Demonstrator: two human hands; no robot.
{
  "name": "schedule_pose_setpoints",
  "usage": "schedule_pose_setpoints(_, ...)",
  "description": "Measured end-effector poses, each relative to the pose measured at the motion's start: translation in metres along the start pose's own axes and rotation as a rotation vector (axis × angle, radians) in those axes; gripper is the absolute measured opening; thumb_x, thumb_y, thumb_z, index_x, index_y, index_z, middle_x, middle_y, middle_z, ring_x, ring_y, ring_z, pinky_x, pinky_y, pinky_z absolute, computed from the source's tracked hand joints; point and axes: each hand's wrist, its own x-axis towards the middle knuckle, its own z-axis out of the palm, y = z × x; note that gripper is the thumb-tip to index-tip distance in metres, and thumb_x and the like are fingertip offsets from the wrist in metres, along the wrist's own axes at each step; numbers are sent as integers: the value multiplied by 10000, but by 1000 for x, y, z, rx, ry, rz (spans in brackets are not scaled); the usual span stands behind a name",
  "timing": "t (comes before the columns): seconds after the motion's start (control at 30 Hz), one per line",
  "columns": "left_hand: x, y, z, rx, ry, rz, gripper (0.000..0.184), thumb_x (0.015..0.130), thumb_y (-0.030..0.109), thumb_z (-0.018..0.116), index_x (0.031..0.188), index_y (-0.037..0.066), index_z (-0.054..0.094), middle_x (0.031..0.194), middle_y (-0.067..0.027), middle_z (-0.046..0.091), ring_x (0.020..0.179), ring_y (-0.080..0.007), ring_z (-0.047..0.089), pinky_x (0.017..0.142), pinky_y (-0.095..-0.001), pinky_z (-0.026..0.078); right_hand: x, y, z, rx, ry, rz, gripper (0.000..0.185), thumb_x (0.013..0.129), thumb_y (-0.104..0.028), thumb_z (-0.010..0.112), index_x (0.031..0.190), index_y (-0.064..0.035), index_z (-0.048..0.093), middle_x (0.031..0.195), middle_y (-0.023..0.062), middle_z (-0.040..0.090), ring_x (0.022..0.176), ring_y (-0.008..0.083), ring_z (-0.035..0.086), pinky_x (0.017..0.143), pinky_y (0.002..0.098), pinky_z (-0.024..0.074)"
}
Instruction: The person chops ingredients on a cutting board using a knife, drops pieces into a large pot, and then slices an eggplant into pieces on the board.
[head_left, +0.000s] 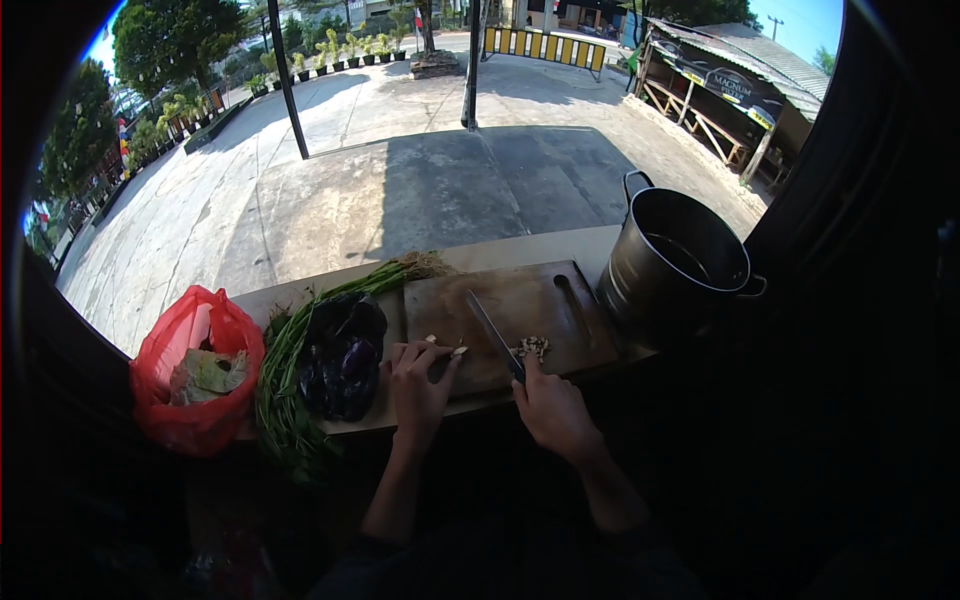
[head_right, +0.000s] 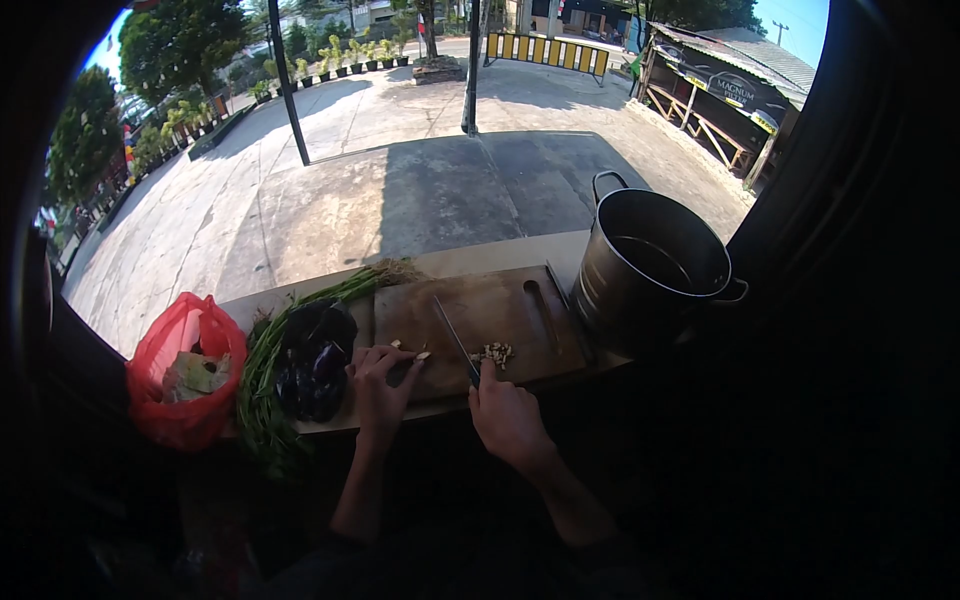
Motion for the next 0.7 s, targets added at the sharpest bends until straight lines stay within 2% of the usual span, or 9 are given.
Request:
schedule_pose_setpoints(0.2,5,17,5,12,-101,152,163,757,182,800,885,94,750,881,-25,678,933,-225,597,847,-356,359,2,6,-1,-41,63,43,241,983,-221,495,1065,1,450,756,253,660,783,471,643,727,574,492)
schedule_pose_setpoints(0.27,5,21,11,-77,-239,155,161,762,167,793,883,71,747,889,-58,682,905,-246,606,853,-367,394,2,6,-2,-81,65,28,238,981,-222,495,1077,-8,459,749,238,664,777,456,650,730,567,495)
schedule_pose_setpoints(0.47,1,20,24,-187,-208,96,164,768,135,778,891,34,735,895,-109,677,917,-289,615,870,-394,463,-1,7,-8,-129,49,10,233,985,-221,479,1079,-9,458,744,239,663,771,452,653,730,565,501)
schedule_pose_setpoints(0.7,-2,21,24,-124,-166,139,159,748,131,784,875,50,734,887,-102,676,914,-292,616,853,-389,461,-11,-4,-17,-127,-20,40,238,986,-217,474,1094,-7,443,749,250,662,792,461,655,752,572,512)
